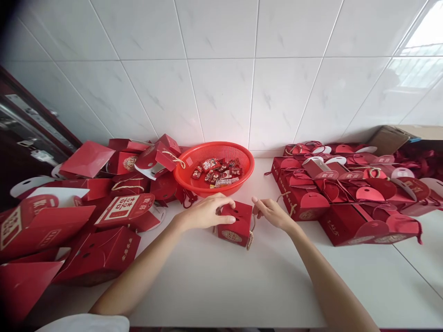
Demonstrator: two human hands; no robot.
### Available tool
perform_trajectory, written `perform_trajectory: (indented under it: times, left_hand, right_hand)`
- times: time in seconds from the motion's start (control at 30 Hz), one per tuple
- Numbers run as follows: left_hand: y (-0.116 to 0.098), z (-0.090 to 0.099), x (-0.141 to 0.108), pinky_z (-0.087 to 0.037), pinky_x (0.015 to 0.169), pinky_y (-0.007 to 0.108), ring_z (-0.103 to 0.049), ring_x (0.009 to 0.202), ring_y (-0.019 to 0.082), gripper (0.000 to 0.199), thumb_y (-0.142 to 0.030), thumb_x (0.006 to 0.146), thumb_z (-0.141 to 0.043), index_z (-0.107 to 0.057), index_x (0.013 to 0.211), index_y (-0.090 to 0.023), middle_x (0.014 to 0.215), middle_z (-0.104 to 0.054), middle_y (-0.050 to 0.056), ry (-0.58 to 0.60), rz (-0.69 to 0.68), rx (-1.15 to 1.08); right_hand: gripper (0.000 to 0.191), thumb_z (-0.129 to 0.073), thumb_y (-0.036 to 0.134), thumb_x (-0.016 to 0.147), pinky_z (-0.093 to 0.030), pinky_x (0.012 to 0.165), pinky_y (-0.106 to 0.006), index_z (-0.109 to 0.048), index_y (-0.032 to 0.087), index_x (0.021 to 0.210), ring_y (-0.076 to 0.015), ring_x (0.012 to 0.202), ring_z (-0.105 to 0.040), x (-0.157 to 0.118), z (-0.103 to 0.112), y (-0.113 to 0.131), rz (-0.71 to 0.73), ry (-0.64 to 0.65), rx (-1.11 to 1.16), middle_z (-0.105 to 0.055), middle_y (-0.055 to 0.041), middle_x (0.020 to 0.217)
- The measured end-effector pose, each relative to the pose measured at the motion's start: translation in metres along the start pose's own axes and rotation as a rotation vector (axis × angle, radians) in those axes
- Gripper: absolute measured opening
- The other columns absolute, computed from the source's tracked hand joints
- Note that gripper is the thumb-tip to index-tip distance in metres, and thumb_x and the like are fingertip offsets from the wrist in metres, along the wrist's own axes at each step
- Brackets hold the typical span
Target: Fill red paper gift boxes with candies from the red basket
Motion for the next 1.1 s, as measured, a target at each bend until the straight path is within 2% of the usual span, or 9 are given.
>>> perform_trajectory:
  times: [0.13, 0.23, 0.3, 0.43, 0.5, 0.67, 0.8, 0.97, 1.1]
  left_hand:
    - [-0.002, 0.002, -0.001, -0.048, 0.093, 0.035, -0.062, 0.106, 0.026, 0.041, -0.056, 0.084, -0.068, -0.067, 0.114, -0.029, 0.113, -0.062, 0.005, -0.044, 0.028, -0.005]
    - [-0.003, 0.003, -0.003, -0.049, 0.089, 0.036, -0.062, 0.101, 0.025, 0.040, -0.054, 0.083, -0.069, -0.068, 0.113, -0.028, 0.110, -0.060, 0.005, -0.063, 0.046, -0.013]
    - [-0.005, 0.005, -0.005, -0.051, 0.087, 0.036, -0.063, 0.097, 0.025, 0.040, -0.052, 0.082, -0.070, -0.069, 0.113, -0.026, 0.109, -0.059, 0.006, -0.085, 0.048, -0.025]
    - [-0.008, 0.007, -0.008, -0.052, 0.087, 0.038, -0.064, 0.092, 0.024, 0.040, -0.046, 0.080, -0.076, -0.073, 0.113, -0.024, 0.111, -0.058, 0.007, -0.141, 0.039, -0.056]
    - [-0.010, 0.007, -0.009, -0.053, 0.087, 0.038, -0.064, 0.091, 0.023, 0.039, -0.042, 0.079, -0.077, -0.075, 0.114, -0.024, 0.114, -0.057, 0.009, -0.162, 0.025, -0.072]
    - [-0.017, 0.011, -0.009, -0.054, 0.090, 0.040, -0.062, 0.091, 0.022, 0.032, -0.030, 0.079, -0.077, -0.078, 0.110, -0.024, 0.121, -0.059, 0.009, -0.211, -0.061, -0.123]
    - [-0.025, 0.032, -0.015, -0.056, 0.088, 0.039, -0.065, 0.085, 0.018, 0.036, -0.033, 0.082, -0.074, -0.074, 0.117, -0.023, 0.131, -0.061, 0.009, -0.243, -0.147, -0.426]
    - [-0.044, 0.064, -0.025, -0.052, 0.101, 0.042, -0.063, 0.119, 0.027, 0.045, -0.039, 0.089, -0.069, -0.066, 0.128, -0.018, 0.135, -0.064, 0.012, -0.225, -0.234, -0.805]
    - [-0.068, 0.065, -0.020, -0.051, 0.106, 0.045, -0.056, 0.132, 0.031, 0.049, -0.040, 0.090, -0.068, -0.061, 0.135, -0.021, 0.148, -0.055, 0.012, -0.139, -0.280, -0.856]
  right_hand:
    - [0.076, -0.045, 0.090, 0.076, -0.049, 0.080, -0.037, -0.063, 0.017, 0.067, -0.0201, 0.071, -0.062, -0.007, -0.004, 0.005, -0.047, 0.111, 0.027, -0.066, -0.0075, 0.073]
    - [0.062, -0.061, 0.078, 0.078, -0.049, 0.081, -0.035, -0.065, 0.016, 0.068, -0.0186, 0.072, -0.062, -0.016, -0.014, 0.022, -0.012, 0.271, 0.138, -0.067, -0.0054, 0.071]
    - [0.049, -0.074, 0.065, 0.075, -0.048, 0.077, -0.034, -0.063, 0.017, 0.069, -0.0168, 0.070, -0.060, -0.020, -0.016, 0.033, 0.019, 0.315, 0.255, -0.067, -0.0031, 0.070]
    - [0.044, -0.089, 0.044, 0.065, -0.045, 0.064, -0.029, -0.053, 0.020, 0.067, -0.0136, 0.059, -0.057, -0.023, -0.010, 0.048, 0.035, 0.267, 0.502, -0.063, 0.0019, 0.062]
    - [0.041, -0.089, 0.041, 0.065, -0.044, 0.060, -0.028, -0.055, 0.021, 0.072, -0.0132, 0.058, -0.057, -0.024, -0.005, 0.058, 0.058, 0.213, 0.560, -0.062, 0.0022, 0.064]
    - [0.030, -0.086, 0.036, 0.072, -0.049, 0.068, -0.029, -0.064, 0.020, 0.085, -0.0132, 0.065, -0.060, -0.027, 0.008, 0.093, 0.178, 0.077, 0.528, -0.065, 0.0008, 0.073]
    - [0.028, -0.083, 0.038, 0.076, -0.051, 0.072, -0.030, -0.066, 0.020, 0.089, -0.0150, 0.071, -0.064, -0.028, 0.015, 0.116, 0.234, 0.020, 0.444, -0.068, -0.0008, 0.078]
    - [0.035, -0.080, 0.045, 0.076, -0.052, 0.077, -0.034, -0.066, 0.019, 0.095, -0.0192, 0.077, -0.068, -0.028, 0.026, 0.139, 0.255, -0.073, 0.289, -0.071, -0.0029, 0.079]
    - [0.035, -0.077, 0.046, 0.078, -0.053, 0.075, -0.034, -0.063, 0.020, 0.096, -0.0207, 0.078, -0.069, -0.027, 0.024, 0.151, 0.269, -0.112, 0.212, -0.071, -0.0030, 0.080]
Point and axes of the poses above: each hand's wrist, its own x-axis towards the middle knuckle, its own z-axis out of the back of the hand, y = z × x, the point moved 10 cm from there along x, towards the middle knuckle
